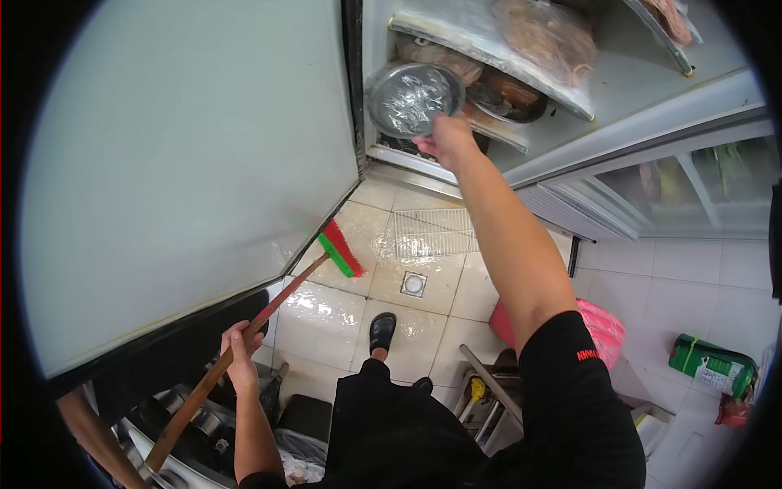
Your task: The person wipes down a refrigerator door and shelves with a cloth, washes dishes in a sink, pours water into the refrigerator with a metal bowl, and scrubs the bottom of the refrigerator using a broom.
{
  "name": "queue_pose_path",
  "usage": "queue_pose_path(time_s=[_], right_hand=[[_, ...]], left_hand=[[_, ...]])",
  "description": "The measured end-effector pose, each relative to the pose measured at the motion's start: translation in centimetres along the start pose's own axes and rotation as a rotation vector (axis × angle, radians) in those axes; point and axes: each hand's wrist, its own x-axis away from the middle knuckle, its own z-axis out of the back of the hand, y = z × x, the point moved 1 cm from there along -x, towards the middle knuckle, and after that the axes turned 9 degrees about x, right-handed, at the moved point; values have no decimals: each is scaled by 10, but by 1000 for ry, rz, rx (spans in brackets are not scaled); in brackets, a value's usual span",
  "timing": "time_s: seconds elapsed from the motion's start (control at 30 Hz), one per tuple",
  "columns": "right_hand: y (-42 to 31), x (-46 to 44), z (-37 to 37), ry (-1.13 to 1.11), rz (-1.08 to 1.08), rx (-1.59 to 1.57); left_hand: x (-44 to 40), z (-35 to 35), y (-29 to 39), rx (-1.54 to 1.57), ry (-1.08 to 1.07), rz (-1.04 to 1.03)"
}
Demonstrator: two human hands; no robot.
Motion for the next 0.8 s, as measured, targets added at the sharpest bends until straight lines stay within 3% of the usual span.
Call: queue_pose_path(time_s=[0.1, 0.27, 0.57, 0.77, 0.8], right_hand=[[-12, -5, -17, 16, -31, 12], [26, -12, -17, 56, -90, -21], [183, -4, 21, 114, -330, -139], [235, -15, 34, 107, -533, 30], [243, -37, 31, 215, -543, -96]], left_hand=[[-5, 2, -2, 45, 31, 25], [-10, 7, -7, 67, 46, 42], [-20, 9, -15, 105, 58, 40], [-24, 4, -11, 101, 48, 47], [-24, 4, -12, 101, 45, 51]])
